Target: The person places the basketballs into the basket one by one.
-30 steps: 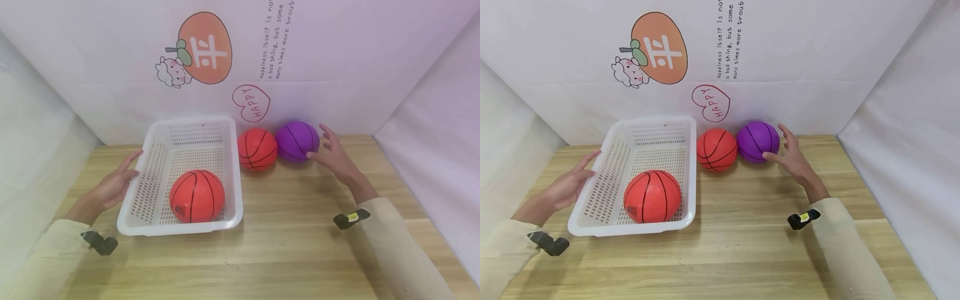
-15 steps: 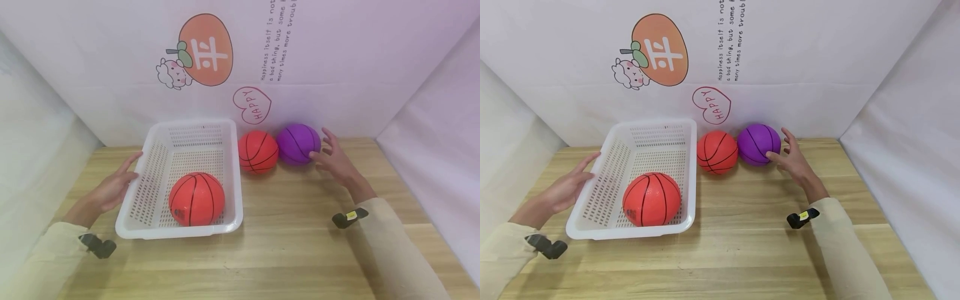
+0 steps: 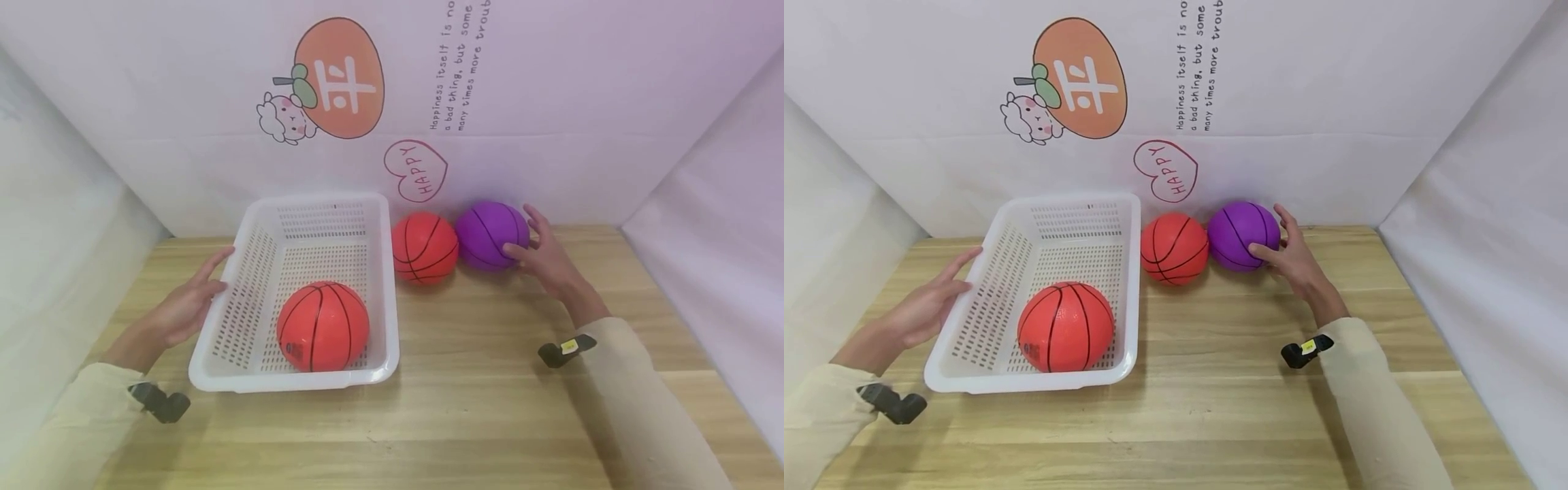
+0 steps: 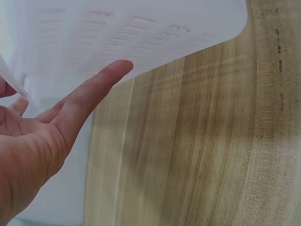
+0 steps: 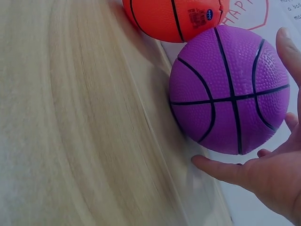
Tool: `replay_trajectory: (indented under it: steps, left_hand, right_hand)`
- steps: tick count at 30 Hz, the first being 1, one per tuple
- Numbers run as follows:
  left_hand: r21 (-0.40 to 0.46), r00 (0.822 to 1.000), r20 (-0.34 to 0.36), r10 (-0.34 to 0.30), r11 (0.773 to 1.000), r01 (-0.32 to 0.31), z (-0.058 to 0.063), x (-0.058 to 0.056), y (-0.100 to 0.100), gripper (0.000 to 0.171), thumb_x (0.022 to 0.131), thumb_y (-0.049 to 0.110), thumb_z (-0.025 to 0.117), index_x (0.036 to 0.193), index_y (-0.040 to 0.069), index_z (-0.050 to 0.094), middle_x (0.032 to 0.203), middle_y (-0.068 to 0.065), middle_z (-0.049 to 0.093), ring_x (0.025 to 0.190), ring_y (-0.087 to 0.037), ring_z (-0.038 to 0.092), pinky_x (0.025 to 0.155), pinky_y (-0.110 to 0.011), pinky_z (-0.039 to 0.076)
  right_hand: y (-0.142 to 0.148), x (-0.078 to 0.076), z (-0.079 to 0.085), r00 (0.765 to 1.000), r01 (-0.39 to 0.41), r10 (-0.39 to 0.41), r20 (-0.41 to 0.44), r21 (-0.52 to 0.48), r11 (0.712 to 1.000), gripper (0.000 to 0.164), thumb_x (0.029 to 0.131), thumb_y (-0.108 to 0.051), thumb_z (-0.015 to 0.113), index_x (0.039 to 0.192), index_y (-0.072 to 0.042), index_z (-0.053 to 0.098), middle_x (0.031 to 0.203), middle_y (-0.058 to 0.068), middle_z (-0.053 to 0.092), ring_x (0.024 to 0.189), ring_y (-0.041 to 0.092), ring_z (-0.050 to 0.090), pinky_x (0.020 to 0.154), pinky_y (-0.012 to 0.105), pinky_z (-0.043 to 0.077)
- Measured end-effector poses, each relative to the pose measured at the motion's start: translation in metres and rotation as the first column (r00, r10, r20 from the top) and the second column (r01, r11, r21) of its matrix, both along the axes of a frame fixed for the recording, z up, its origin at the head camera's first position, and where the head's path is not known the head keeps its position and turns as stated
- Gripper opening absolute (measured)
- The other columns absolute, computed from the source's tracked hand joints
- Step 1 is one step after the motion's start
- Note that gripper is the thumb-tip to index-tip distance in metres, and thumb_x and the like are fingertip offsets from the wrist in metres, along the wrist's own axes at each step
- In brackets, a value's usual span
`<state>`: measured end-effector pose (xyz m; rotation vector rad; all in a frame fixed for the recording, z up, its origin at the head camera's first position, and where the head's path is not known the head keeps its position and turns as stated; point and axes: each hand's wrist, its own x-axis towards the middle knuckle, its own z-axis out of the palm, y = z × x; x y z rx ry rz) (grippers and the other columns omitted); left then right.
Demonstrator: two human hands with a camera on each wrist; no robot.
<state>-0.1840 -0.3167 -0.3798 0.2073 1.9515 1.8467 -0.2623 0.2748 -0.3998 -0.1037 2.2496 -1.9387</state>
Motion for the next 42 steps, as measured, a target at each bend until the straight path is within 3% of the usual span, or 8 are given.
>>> replay_trajectory:
  steps: [5, 12, 21, 33, 42]
  left_hand:
    - [-0.003, 1.0, -0.009, -0.015, 1.0, 0.015, -0.001, 0.0, 0.0, 0.064, 0.11, 0.017, 0.027, 0.16, 0.034, -0.009, 0.155, -0.038, 0.008, 0.113, -0.015, 0.06, 0.089, -0.051, 0.053]
    - [0.008, 1.0, -0.013, -0.016, 1.0, 0.016, 0.001, 0.001, 0.001, 0.064, 0.11, 0.017, 0.028, 0.16, 0.034, -0.009, 0.154, -0.039, 0.008, 0.112, -0.015, 0.062, 0.088, -0.05, 0.054]
    - [0.001, 1.0, -0.009, 0.0, 1.0, 0.0, 0.001, 0.002, 0.001, 0.064, 0.11, 0.017, 0.028, 0.16, 0.035, -0.008, 0.154, -0.039, 0.008, 0.111, -0.015, 0.062, 0.088, -0.048, 0.054]
    - [-0.006, 1.0, -0.01, -0.012, 1.0, 0.012, 0.001, 0.002, 0.002, 0.064, 0.11, 0.016, 0.026, 0.16, 0.034, -0.01, 0.156, -0.037, 0.006, 0.114, -0.015, 0.059, 0.091, -0.052, 0.052]
    - [0.0, 1.0, -0.02, -0.011, 1.0, 0.011, 0.001, 0.002, 0.002, 0.063, 0.11, 0.016, 0.025, 0.16, 0.033, -0.009, 0.155, -0.039, 0.007, 0.112, -0.014, 0.061, 0.09, -0.051, 0.053]
  right_hand:
    - [-0.004, -0.005, -0.005, 1.0, 0.007, -0.007, -0.009, 0.022, 1.0, 0.099, 0.096, -0.015, 0.068, 0.162, -0.031, -0.003, 0.165, 0.015, -0.005, 0.143, 0.046, 0.021, 0.107, 0.054, 0.038]
    - [-0.012, -0.011, -0.007, 0.998, 0.034, -0.031, -0.056, 0.046, 0.998, 0.106, 0.091, -0.013, 0.073, 0.162, -0.027, -0.004, 0.163, 0.022, 0.003, 0.145, 0.044, 0.018, 0.115, 0.055, 0.025]
    - [-0.016, -0.016, -0.011, 0.995, 0.088, -0.083, -0.057, 0.081, 0.993, 0.109, 0.087, -0.012, 0.078, 0.162, -0.026, -0.001, 0.164, 0.021, 0.005, 0.146, 0.044, 0.018, 0.115, 0.055, 0.025]
    - [-0.013, -0.012, -0.014, 0.985, 0.156, -0.137, -0.101, 0.211, 0.965, 0.109, 0.084, -0.027, 0.083, 0.162, -0.03, 0.007, 0.163, 0.02, 0.013, 0.144, 0.044, 0.023, 0.113, 0.057, 0.028]
    - [-0.008, -0.01, -0.012, 0.981, 0.181, -0.161, -0.112, 0.199, 0.963, 0.108, 0.084, -0.028, 0.083, 0.162, -0.028, 0.008, 0.163, 0.019, 0.013, 0.144, 0.044, 0.024, 0.112, 0.056, 0.03]
